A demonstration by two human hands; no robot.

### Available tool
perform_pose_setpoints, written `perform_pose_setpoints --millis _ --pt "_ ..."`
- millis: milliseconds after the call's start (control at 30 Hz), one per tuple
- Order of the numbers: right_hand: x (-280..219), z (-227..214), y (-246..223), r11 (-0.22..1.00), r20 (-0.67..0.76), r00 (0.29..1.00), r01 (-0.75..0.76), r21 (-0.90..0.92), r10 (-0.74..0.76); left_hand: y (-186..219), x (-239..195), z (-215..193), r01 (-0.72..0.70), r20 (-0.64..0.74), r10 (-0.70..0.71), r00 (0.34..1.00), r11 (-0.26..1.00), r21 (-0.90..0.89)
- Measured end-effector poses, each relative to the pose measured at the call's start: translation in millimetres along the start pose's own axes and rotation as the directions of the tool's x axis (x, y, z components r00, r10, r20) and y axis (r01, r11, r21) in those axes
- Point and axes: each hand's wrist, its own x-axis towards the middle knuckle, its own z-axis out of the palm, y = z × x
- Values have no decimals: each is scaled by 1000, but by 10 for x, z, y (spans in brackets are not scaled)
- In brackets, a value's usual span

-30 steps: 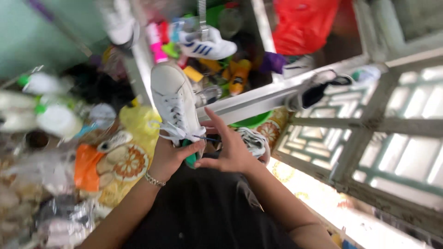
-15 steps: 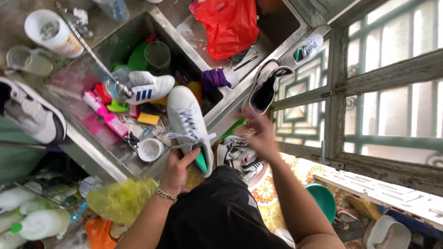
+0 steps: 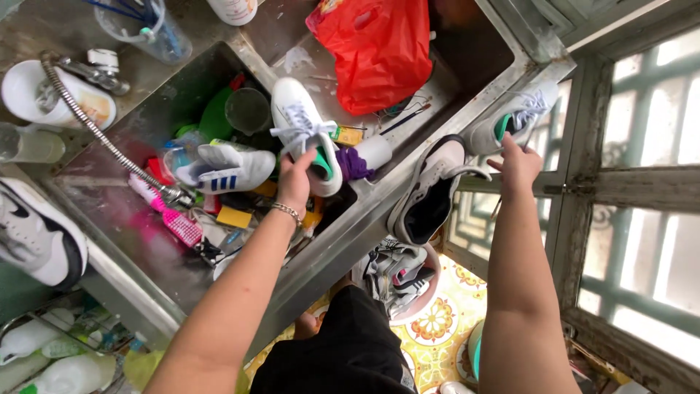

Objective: Applying white dye or cleaner to the soles and edges of sneakers using a brush

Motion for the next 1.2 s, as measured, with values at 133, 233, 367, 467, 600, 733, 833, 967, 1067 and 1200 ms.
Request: perform_pose_setpoints --millis 133,233,367,467,600,733,833,967,1067,1200 --pt "540 223 358 984 -61 998 -4 -176 -7 328 87 281 -52 101 50 994 998 21" --pt "517 75 322 998 -124 991 39 -54 -45 426 227 609 -78 241 77 967 997 -6" --pt "116 -426 209 990 -105 992 -56 132 70 618 380 1362 -165 404 134 905 985 41" --pt "-581 -833 10 990 -142 989 50 135 -30 722 505 2167 -193 502 69 862 961 199" --pt "-1335 -1402 219 996 -188 979 77 -41 -83 279 712 3250 -320 566 -66 822 769 554" --pt "-1881 -1754 855 995 -251 967 -67 -75 46 -222 705 3924 -374 623 -172 763 669 642" --pt "-2249 -1863 1190 985 -232 972 1 172 40 -833 956 4275 -448 678 -214 703 607 656" --pt "-2701 -1785 846 979 -239 952 -164 121 189 -1094 1091 4382 -560 662 -306 684 360 746" --pt "-2876 -1710 580 972 -182 962 -179 153 206 -866 1035 4270 -596 648 -314 694 255 762" --pt "-2931 -1657 370 967 -93 991 -68 246 94 -872 1428 4055 -718 757 -290 585 248 650"
